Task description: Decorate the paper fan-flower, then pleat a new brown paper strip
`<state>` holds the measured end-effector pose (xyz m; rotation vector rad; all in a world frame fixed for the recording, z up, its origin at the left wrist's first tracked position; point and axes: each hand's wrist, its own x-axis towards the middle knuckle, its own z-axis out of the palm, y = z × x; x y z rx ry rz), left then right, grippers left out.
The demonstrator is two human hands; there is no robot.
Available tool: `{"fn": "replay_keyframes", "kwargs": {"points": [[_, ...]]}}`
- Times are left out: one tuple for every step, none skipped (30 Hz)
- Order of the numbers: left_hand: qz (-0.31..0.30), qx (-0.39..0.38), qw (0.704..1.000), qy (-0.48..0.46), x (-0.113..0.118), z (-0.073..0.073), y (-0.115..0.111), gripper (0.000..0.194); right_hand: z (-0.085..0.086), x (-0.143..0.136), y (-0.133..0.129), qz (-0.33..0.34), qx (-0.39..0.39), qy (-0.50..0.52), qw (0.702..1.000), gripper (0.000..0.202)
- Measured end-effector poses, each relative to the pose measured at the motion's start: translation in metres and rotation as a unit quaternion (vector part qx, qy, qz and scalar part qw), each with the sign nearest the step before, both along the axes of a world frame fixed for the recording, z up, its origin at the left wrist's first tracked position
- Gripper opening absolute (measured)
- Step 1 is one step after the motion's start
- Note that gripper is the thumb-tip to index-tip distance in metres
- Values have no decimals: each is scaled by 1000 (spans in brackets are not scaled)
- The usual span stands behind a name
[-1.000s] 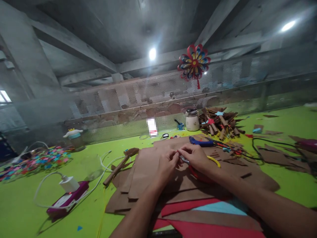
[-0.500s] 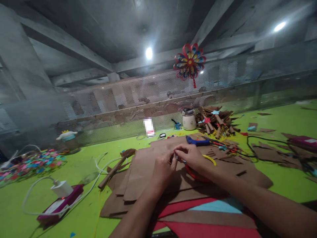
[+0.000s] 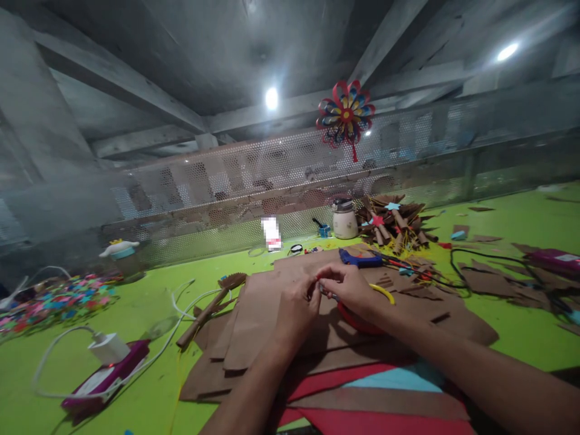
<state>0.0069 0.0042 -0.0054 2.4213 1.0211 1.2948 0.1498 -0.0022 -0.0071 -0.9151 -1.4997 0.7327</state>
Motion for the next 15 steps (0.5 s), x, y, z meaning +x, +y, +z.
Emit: {"fn": "replay_keyframes", "kwargs": {"points": [[-1, 2, 1000, -2, 0, 0, -1, 17, -1, 0, 1, -5, -3, 3, 1000, 16], [-2, 4, 1000, -3, 0, 0, -1, 17, -1, -1, 1, -11, -8, 9, 1000, 16], [-1, 5, 1000, -3, 1, 0, -2, 17, -2, -1, 2, -16, -15, 18, 1000, 16], [-3, 2, 1000, -3, 1, 1, -2, 18, -2, -1, 2, -17, -25, 28, 999, 15], [-7, -4, 1000, -6, 1, 1, -3, 19, -2, -1, 2, -14, -35, 39, 999, 14], [-12, -14, 1000, -15, 1, 2, -3, 20, -2, -2, 2, -6, -42, 48, 998, 14], [-17, -26, 999, -28, 1, 3, -3, 21, -1, -2, 1, 4, -48, 57, 997, 14], [-21, -39, 998, -45, 2, 4, -2, 21, 0, -2, 0, 15, -53, 65, 996, 15], [-24, -51, 996, -63, 2, 4, -2, 21, 1, -3, -1, 25, -58, 69, 996, 16], [-24, -61, 995, -78, 2, 5, -2, 21, 2, -3, -2, 32, -60, 71, 995, 17], [-22, -69, 993, -91, 3, 6, -1, 20, 3, -3, -3, 35, -61, 70, 995, 18], [-19, -77, 991, -104, 3, 6, -1, 20, 4, -3, -4, 32, -62, 67, 995, 17], [-17, -85, 989, -116, 4, 6, -1, 19, 4, -3, -4, 25, -64, 66, 995, 17], [-13, -94, 987, -130, 4, 7, 0, 19, 5, -3, -5, 17, -66, 65, 996, 17], [-10, -104, 984, -142, 5, 6, 0, 19, 6, -3, -5, 8, -69, 65, 996, 17]]}}
